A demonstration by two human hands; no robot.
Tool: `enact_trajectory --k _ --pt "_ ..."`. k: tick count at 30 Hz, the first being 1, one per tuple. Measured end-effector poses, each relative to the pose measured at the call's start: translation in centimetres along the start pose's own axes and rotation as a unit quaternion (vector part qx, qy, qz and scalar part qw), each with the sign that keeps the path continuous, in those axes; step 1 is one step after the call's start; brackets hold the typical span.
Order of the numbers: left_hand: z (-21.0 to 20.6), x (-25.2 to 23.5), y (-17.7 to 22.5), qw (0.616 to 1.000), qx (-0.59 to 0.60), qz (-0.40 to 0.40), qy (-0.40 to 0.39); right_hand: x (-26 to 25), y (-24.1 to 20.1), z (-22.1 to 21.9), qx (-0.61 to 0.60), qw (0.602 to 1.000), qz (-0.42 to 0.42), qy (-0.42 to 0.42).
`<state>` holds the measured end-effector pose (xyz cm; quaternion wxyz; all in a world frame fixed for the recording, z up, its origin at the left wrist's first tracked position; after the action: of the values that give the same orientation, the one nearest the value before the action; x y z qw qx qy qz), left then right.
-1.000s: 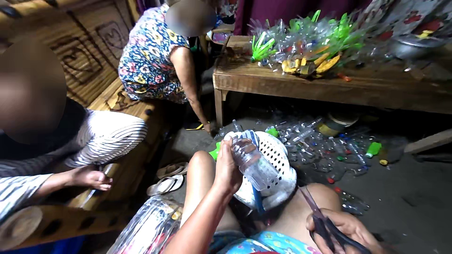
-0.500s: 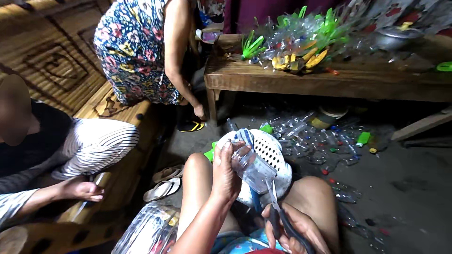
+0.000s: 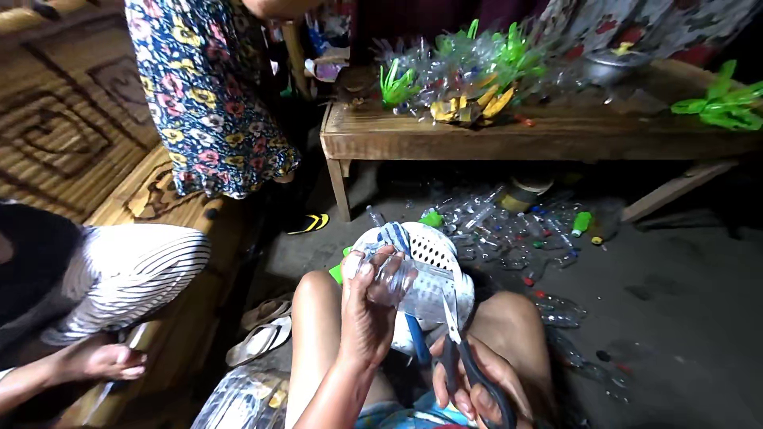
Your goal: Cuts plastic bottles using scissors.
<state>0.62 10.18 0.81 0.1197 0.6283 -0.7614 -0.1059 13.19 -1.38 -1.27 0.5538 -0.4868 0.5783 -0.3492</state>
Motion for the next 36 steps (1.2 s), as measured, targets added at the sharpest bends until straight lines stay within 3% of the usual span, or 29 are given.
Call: enact_trajectory --k 6,16,36 --pt "-0.1 0.7 -0.2 1.000 0.000 -0.022 -0.010 -0.2 0.0 0.2 -0.001 0.999 0.028 0.040" --pt "-0.4 1.1 -0.1 0.997 0.066 -0.037 -0.031 0.1 -0.4 -0.1 0.032 0.999 0.024 0.033" --pt "-0.4 1.4 -0.3 0.994 0.039 -0.064 -0.075 0.3 -0.8 0.3 0.070 0.992 0.044 0.098"
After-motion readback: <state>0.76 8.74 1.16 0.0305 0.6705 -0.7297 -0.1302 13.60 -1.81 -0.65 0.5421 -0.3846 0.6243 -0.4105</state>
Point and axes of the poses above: each hand's wrist, its own x-axis away from the middle knuckle, its own z-axis out of the back of the hand, y = z × x, the point moved 4 cm from there along -x, towards the middle knuckle, and after that the axes turned 11 degrees about x, right-handed, at the moved point
